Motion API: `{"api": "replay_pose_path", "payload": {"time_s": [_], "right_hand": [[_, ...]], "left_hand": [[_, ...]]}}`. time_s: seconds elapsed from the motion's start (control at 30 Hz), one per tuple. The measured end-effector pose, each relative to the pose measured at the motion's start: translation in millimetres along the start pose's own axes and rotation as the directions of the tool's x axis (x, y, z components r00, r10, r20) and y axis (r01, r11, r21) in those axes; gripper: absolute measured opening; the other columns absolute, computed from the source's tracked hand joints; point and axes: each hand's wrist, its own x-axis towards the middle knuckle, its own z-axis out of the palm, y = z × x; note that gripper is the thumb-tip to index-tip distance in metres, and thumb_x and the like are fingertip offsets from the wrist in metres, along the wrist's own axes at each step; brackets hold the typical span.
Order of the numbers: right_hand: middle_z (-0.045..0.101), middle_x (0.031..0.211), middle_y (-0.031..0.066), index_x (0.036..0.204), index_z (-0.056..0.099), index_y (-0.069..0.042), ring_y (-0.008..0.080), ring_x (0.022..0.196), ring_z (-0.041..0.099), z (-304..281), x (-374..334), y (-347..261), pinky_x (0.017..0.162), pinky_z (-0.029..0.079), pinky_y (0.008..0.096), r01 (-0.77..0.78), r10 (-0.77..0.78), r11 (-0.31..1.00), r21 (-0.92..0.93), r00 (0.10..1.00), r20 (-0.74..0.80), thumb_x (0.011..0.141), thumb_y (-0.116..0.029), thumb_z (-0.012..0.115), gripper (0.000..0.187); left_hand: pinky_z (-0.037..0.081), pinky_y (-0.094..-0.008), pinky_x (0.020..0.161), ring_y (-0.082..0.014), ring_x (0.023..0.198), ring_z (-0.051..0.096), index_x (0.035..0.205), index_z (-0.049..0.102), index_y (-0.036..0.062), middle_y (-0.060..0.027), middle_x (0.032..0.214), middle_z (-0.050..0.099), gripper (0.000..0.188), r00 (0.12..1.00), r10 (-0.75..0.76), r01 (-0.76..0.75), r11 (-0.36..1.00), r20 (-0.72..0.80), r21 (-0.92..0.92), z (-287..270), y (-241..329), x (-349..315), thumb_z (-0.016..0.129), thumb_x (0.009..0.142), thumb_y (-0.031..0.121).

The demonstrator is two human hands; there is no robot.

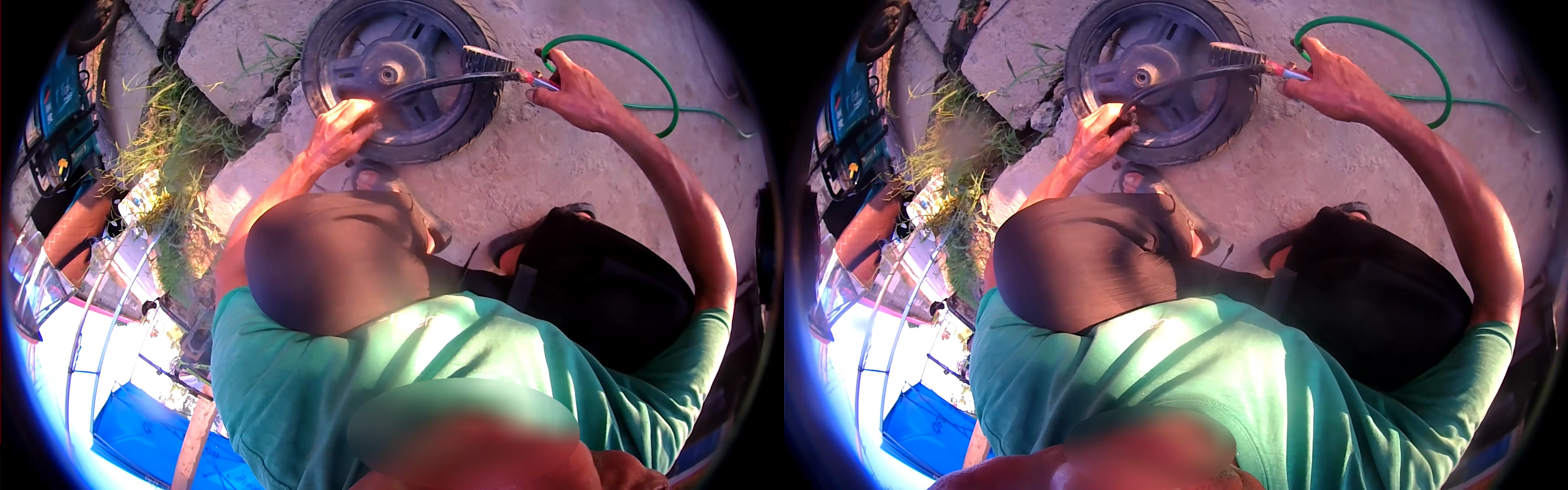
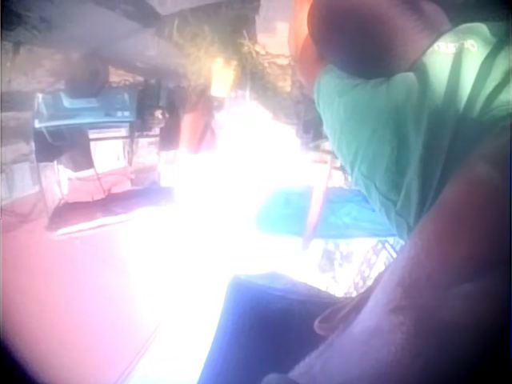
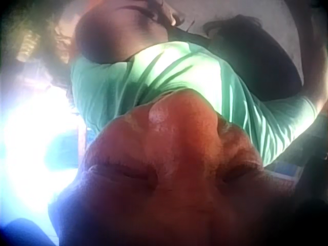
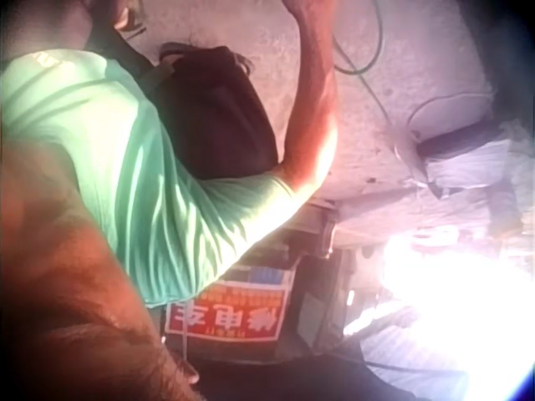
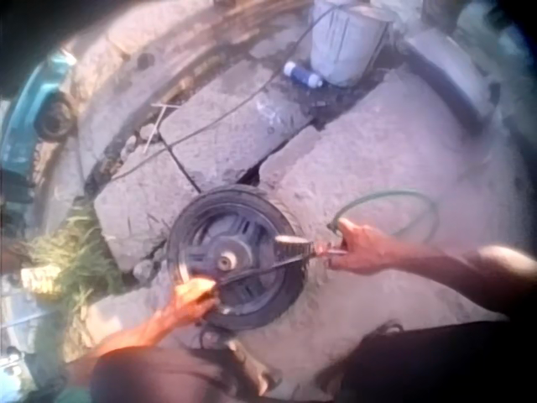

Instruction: The person picks up a small wheel, inserts an air hose nozzle into the tire valve, and pumps air into the tire while checking the pressure gauge.

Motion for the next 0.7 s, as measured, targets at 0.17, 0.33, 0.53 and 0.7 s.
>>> {"api": "replay_pose_path", "payload": {"time_s": [0.17,0.33,0.53,0.7], "right_hand": [[0.071,0.103,0.0257,0.140,0.049,0.004,0.0396,0.099,0.072,3,0,5,0.086,0.053,0.0497,0.020,-0.020,1.000,0.019,1.000,-0.013,0.085,-0.043,0.073,0.076],[0.071,0.104,0.0267,0.142,0.049,0.004,0.0405,0.098,0.071,1,-1,7,0.087,0.053,0.0501,0.016,-0.016,1.000,0.011,1.000,-0.012,0.085,-0.043,0.073,0.078],[0.071,0.108,0.0290,0.145,0.047,0.005,0.0423,0.103,0.071,4,-7,7,0.091,0.054,0.0502,0.046,-0.047,0.999,-0.021,0.999,-0.004,0.084,-0.043,0.073,0.082],[0.072,0.111,0.0307,0.146,0.045,0.004,0.0454,0.108,0.071,11,-11,10,0.093,0.054,0.0520,0.074,-0.075,0.997,-0.038,0.997,-0.032,0.085,-0.041,0.073,0.081]], "left_hand": [[0.058,-0.0403,0.080,-0.0330,0.091,0.073,0.115,0.070,0.0019,-0.0135,0.099,0.073,0.024,0.996,0.093,-0.093,0.996,-0.012,-0.018,2,-5,5,0.077,0.092,0.004],[0.058,-0.0413,0.082,-0.0343,0.093,0.072,0.113,0.069,0.0008,-0.0141,0.100,0.073,0.021,0.981,0.162,-0.158,0.986,0.107,-0.048,-10,-9,18,0.075,0.092,0.002],[0.057,-0.0431,0.086,-0.0374,0.098,0.071,0.110,0.068,0.0004,-0.0149,0.102,0.072,0.023,0.935,0.231,-0.222,0.973,0.270,-0.064,-26,-13,28,0.074,0.088,-0.003],[0.056,-0.0437,0.085,-0.0393,0.099,0.069,0.106,0.066,0.0008,-0.0159,0.103,0.071,0.022,0.931,0.235,-0.220,0.972,0.280,-0.084,-26,-8,33,0.074,0.086,-0.003]]}}
